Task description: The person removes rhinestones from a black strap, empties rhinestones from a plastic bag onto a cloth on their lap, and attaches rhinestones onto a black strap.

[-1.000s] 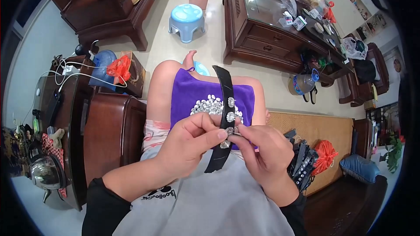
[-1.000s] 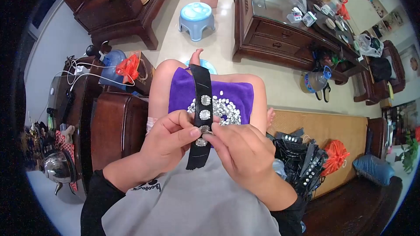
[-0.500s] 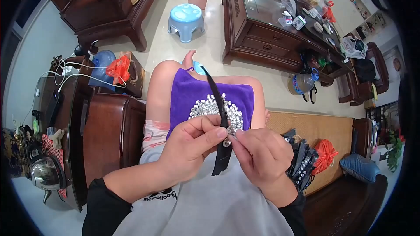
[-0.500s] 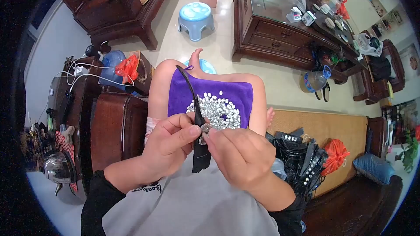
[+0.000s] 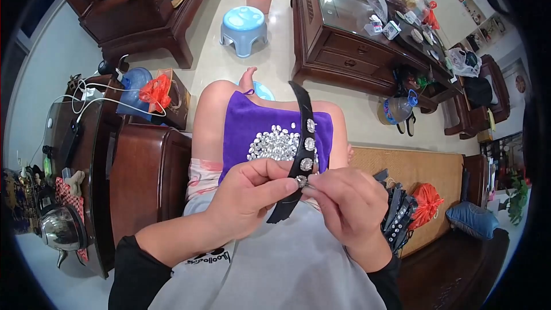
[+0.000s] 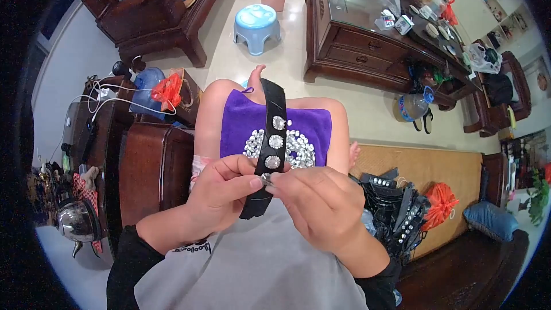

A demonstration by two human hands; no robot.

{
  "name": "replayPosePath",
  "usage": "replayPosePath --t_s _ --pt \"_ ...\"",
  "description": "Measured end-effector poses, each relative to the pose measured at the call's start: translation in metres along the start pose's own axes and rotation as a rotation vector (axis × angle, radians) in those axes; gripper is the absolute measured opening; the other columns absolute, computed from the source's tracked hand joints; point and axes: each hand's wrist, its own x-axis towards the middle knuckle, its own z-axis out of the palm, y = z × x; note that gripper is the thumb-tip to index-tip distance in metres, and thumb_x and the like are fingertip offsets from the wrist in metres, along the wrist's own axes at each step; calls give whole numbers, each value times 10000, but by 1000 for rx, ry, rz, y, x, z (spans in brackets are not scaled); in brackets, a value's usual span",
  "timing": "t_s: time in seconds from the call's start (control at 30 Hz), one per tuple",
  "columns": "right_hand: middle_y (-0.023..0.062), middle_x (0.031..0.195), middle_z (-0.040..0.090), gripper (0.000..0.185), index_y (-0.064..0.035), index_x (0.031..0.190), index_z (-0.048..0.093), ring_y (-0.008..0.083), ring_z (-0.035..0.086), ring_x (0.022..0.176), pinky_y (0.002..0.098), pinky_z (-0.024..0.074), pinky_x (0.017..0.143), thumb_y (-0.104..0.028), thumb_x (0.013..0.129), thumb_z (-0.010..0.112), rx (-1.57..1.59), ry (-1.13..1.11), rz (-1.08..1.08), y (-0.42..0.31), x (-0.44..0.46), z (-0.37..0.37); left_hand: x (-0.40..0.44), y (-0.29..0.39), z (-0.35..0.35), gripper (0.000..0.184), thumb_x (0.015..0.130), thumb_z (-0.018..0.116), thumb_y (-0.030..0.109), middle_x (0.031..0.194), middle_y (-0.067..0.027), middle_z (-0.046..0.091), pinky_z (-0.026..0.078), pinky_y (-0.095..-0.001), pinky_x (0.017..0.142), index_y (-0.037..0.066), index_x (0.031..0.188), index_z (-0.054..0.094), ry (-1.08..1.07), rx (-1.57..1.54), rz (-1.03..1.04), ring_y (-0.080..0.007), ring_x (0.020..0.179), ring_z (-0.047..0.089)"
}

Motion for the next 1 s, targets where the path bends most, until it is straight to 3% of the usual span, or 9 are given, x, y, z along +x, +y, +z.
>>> replayPosePath --t_s 0.17,0.3,0.8,1.0 --pt "60 848 658 212 -37 903 683 175 590 650 261 473 571 -6 693 696 -45 -98 -18 -2 0 -3 0 -4 -1 111 833 592 -80 1102 -160 623 474 -257 850 29 838 572 80 148 45 -210 938 608" --pt "65 809 644 185 -39 871 680 180 562 632 260 455 579 19 695 688 -46 -87 1 -3 0 0 2 -10 -8 51 835 616 -60 1191 -132 586 482 -214 799 -30 872 599 51 250 153 -148 913 584" --pt "57 847 654 181 -37 895 677 180 575 647 256 464 589 -1 718 672 46 -144 64 -1 2 2 -3 -4 -3 67 831 622 -62 1208 -134 574 476 -212 792 -18 878 603 49 514 293 -140 921 573" --pt "63 842 657 194 -31 888 677 184 585 660 260 472 600 29 703 677 89 -87 105 -1 -2 4 -1 -2 -2 134 807 592 -114 1123 -105 573 431 -228 791 13 847 581 126 287 177 -138 866 530"
